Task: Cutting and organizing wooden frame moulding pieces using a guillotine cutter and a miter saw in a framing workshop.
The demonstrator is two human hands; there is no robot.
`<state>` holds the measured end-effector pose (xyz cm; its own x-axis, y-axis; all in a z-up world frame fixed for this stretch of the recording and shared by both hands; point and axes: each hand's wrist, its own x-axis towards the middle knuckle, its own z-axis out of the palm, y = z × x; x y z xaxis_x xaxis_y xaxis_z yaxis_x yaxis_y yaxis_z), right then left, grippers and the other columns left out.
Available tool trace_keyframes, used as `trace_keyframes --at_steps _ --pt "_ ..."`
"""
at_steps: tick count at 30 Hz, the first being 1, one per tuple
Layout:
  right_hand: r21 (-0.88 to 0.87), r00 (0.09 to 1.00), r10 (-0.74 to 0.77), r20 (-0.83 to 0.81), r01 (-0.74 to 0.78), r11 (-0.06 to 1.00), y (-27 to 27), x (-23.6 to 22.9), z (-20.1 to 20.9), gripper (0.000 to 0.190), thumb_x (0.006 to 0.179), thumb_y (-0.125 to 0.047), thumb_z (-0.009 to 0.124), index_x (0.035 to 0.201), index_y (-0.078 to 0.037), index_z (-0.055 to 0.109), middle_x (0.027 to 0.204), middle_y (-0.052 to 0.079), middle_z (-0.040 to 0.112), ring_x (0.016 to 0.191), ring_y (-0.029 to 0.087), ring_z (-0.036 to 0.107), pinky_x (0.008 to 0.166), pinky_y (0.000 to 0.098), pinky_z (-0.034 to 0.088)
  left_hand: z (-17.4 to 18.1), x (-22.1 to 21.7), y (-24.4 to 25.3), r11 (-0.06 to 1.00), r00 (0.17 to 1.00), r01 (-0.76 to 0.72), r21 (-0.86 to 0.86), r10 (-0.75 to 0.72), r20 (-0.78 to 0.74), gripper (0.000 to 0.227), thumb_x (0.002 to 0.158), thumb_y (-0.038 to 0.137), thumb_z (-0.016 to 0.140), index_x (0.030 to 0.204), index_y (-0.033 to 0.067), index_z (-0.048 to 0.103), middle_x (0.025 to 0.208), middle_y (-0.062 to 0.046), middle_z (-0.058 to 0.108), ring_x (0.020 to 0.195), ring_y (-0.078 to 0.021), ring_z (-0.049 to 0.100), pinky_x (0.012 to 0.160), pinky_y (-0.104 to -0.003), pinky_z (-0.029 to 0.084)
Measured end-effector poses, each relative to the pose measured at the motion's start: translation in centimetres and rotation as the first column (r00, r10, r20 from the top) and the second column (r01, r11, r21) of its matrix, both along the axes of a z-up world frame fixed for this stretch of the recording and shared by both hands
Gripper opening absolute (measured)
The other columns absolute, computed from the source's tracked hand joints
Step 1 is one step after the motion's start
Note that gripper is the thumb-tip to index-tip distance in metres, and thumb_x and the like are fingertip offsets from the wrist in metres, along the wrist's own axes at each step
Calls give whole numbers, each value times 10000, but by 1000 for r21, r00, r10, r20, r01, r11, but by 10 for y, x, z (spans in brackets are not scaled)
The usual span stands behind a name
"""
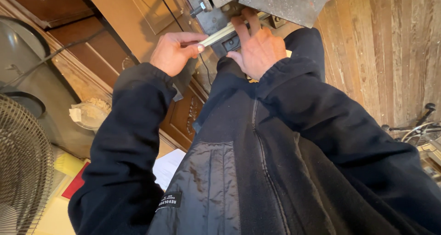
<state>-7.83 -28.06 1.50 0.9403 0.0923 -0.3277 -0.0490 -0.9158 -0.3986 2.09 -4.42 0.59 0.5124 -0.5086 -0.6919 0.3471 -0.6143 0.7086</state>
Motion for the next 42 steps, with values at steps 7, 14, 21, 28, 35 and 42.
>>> trace_keyframes --at_steps 7,14,21,28,35,42 --pt "11 1000 -13 -8 13 1000 1 0 2 817 842 -489 839 1450 -82 477 1414 178 463 924 374 684 636 454 585 1 -1 0 1000 1000 -1 2 1 12 303 936 138 694 1226 71 750 844 -10 715 747 -76 606 699 -266 512" --pt "10 1000 -11 -1 11 1000 2 0 1 809 827 -474 841 1433 -79 478 1413 184 464 909 370 679 648 456 583 4 1 -1 1000 1000 4 6 -4 15 301 935 143 693 1223 74 750 840 -11 720 745 -72 610 701 -261 514" --pt "28 999 -45 -15 46 999 1 0 4 798 829 -466 832 1446 -93 491 1351 166 517 911 380 664 649 480 563 4 1 -3 1000 1000 -18 12 18 -14 308 933 141 691 1225 64 748 870 -14 733 757 -78 618 710 -257 519" --pt "37 999 -48 14 47 998 0 -3 1 777 855 -476 807 1452 -97 487 1267 155 564 906 369 664 643 484 555 3 0 -1 1000 999 -25 -18 25 -33 320 936 116 680 1241 46 746 906 -22 733 787 -82 618 740 -253 521" --pt "28 999 -31 21 31 999 1 -6 5 751 825 -486 815 1403 -111 517 1278 147 569 855 358 661 595 457 551 0 -7 0 999 998 -50 -1 50 -40 305 934 103 680 1226 46 744 931 -24 750 784 -82 641 749 -252 536" --pt "24 998 -43 40 42 999 -1 -7 -2 769 862 -461 815 1471 -115 496 1312 135 554 867 358 659 635 485 551 -14 -6 8 994 998 -22 -103 16 -60 303 959 75 671 1254 28 722 980 -37 732 827 -99 641 772 -273 548"
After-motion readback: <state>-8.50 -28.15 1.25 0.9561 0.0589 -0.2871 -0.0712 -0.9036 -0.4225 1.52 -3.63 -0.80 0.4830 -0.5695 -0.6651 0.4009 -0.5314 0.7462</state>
